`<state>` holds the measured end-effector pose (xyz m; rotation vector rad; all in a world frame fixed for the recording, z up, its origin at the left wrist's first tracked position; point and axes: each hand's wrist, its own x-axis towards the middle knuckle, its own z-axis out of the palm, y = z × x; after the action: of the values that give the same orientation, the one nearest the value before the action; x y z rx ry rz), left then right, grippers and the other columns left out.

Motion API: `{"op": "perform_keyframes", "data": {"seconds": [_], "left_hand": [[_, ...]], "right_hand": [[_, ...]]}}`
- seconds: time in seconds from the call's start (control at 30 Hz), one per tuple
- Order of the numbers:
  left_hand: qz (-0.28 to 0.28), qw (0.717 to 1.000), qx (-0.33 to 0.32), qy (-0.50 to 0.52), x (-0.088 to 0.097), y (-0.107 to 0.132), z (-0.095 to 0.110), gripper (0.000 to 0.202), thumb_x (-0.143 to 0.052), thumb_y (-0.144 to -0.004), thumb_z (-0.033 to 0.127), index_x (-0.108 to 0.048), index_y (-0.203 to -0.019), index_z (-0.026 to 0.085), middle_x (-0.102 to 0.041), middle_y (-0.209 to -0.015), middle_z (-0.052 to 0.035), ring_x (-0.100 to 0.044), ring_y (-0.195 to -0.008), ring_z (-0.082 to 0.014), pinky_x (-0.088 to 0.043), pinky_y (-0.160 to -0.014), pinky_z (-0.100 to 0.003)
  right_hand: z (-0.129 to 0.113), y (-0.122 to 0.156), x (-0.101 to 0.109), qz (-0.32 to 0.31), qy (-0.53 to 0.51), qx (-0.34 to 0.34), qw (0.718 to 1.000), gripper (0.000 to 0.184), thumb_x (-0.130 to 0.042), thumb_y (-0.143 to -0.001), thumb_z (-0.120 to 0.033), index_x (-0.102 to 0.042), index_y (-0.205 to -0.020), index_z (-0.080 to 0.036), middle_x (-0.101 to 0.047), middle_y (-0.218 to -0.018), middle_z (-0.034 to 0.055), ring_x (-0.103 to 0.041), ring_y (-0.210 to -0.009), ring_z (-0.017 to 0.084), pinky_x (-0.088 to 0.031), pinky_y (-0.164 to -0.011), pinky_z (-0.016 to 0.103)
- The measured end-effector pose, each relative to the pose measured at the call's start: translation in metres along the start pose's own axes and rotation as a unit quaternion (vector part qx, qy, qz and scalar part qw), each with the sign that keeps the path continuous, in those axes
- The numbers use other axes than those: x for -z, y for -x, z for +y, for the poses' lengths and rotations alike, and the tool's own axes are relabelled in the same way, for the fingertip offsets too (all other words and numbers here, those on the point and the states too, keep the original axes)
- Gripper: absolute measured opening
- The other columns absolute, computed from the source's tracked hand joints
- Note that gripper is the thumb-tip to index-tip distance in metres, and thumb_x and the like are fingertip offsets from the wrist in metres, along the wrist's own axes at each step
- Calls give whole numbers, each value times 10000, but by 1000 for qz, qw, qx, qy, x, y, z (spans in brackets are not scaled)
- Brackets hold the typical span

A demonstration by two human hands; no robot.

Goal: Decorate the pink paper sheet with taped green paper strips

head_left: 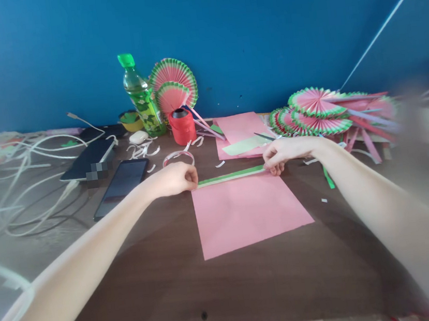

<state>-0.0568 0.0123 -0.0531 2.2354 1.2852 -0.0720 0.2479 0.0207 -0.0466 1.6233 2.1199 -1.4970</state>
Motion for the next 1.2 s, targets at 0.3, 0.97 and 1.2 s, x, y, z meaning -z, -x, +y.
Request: {"op": "perform_keyframes", "data": {"seconds": [0.3, 0.97, 1.2], "left_hand": [[7, 1000, 4, -1, -1, 0, 2, 177, -535, -640, 332, -569, -704, 170, -625, -688, -5, -550, -610, -129, -373, -550, -226], [45, 995, 3, -86, -4, 10, 12, 70, -507, -703, 197, -498, -770, 178, -554, -661, -4, -500, -578, -136, -331, -527, -246], [159, 919, 14, -359, -51, 31, 58, 280, -347, -713, -45, -543, -881, 63, -550, -840, -137, -549, -816, -244, -453, -620, -315]], "right_hand": [[0, 0, 0, 2, 1, 0, 1000, 301, -645, -624, -445, -573, -614, -154, -657, -664, 54, -633, -666, 167, -495, -626, 252], [-3, 3, -1, 15, -28, -14, 999, 278, -659, -640, -400, -577, -618, -134, -663, -669, 66, -642, -664, 169, -514, -636, 254], [0, 1, 0, 12, -35, -10, 999, 287, -658, -644, -411, -586, -625, -134, -674, -678, 64, -649, -686, 175, -518, -650, 258]]}}
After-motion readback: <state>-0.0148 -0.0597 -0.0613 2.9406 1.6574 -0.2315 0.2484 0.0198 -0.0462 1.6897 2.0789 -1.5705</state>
